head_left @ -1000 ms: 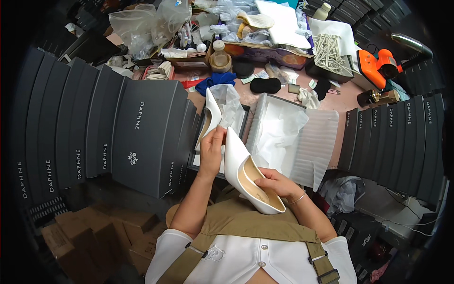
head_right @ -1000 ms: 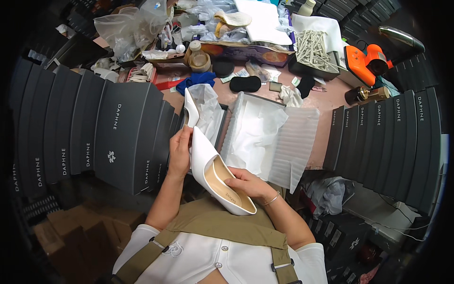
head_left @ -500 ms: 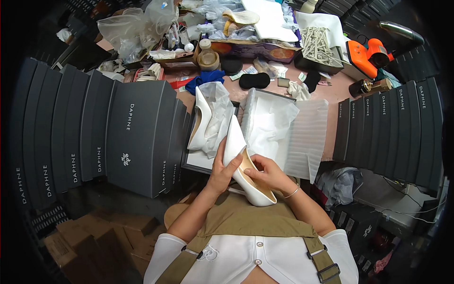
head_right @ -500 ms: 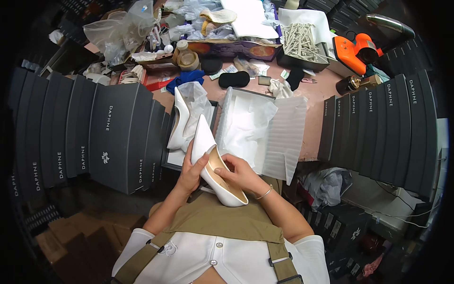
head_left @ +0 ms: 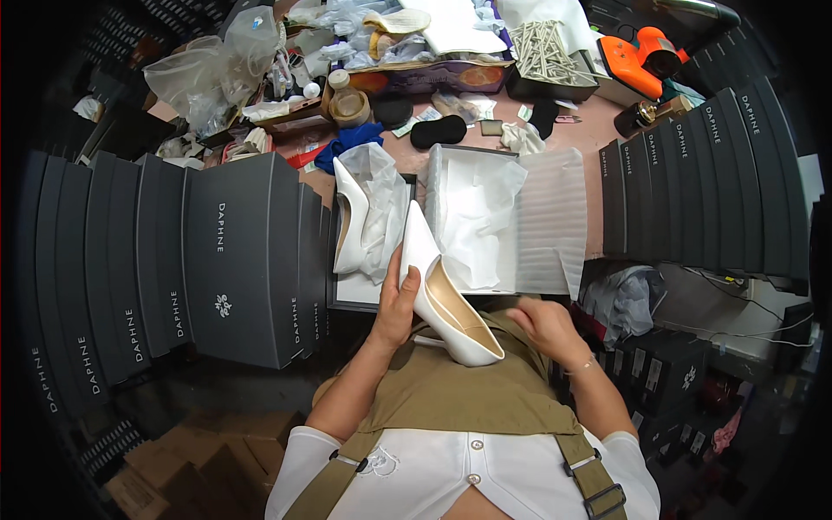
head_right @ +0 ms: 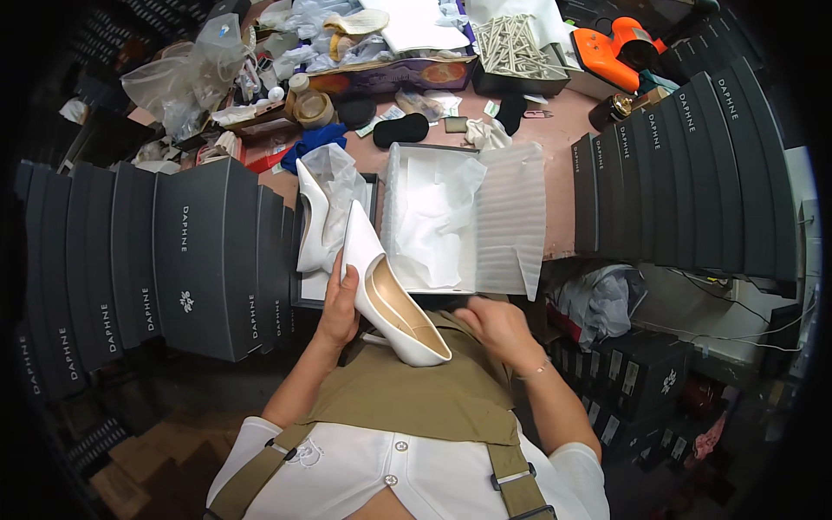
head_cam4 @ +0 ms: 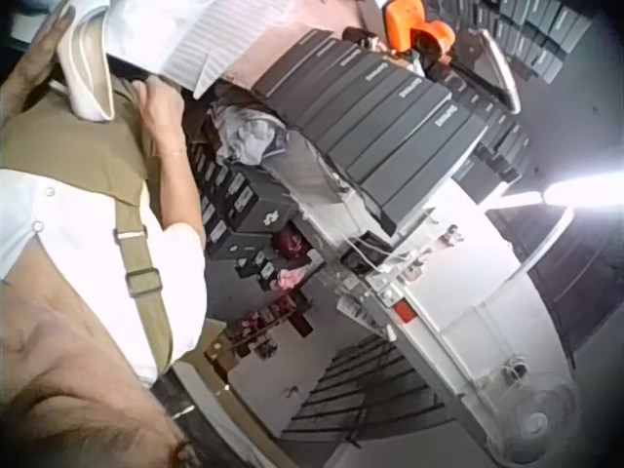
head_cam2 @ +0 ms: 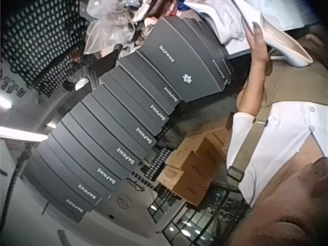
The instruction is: Inspecting and packing white high-heeled shoes into a box.
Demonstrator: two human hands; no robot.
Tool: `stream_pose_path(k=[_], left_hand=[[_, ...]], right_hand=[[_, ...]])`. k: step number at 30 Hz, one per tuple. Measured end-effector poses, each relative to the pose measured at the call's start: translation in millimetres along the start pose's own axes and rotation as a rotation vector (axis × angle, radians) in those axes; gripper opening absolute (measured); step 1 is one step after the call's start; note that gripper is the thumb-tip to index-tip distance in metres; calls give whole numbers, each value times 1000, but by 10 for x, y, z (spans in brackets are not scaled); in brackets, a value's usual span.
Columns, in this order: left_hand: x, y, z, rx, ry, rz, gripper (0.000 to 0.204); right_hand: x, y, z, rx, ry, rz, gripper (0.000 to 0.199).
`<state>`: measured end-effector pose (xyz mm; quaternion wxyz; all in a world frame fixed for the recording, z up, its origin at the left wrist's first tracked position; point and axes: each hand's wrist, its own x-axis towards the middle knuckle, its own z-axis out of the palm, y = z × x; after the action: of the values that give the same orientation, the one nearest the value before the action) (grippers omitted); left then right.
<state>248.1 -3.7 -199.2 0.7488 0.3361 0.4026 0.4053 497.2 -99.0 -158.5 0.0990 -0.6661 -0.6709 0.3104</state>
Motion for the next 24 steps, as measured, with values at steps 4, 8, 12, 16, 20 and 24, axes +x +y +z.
stream_pose_path(k=[4, 8, 12, 16, 20, 24], left_hand=[[42, 72, -93, -182, -68, -42, 71], [-52, 23, -392, -528, -169, -257, 70], [-619, -10, -384, -586, -126, -281, 72], [-1135, 349, -341, -114, 111, -68, 80], [-1428, 413, -452, 131, 206, 13, 84], [-1428, 401, -415, 15, 310, -28, 70]], right_hand=[[-434, 273, 134, -225, 95, -131, 16], [133, -265, 10, 287, -38, 43, 34], [1155, -561, 553, 1118, -117, 80, 56], [2051, -886, 1328, 1208, -229, 263, 92], [2618, -1148, 2007, 983, -52, 238, 110], [2756, -1063, 2180, 731, 228, 128, 62]])
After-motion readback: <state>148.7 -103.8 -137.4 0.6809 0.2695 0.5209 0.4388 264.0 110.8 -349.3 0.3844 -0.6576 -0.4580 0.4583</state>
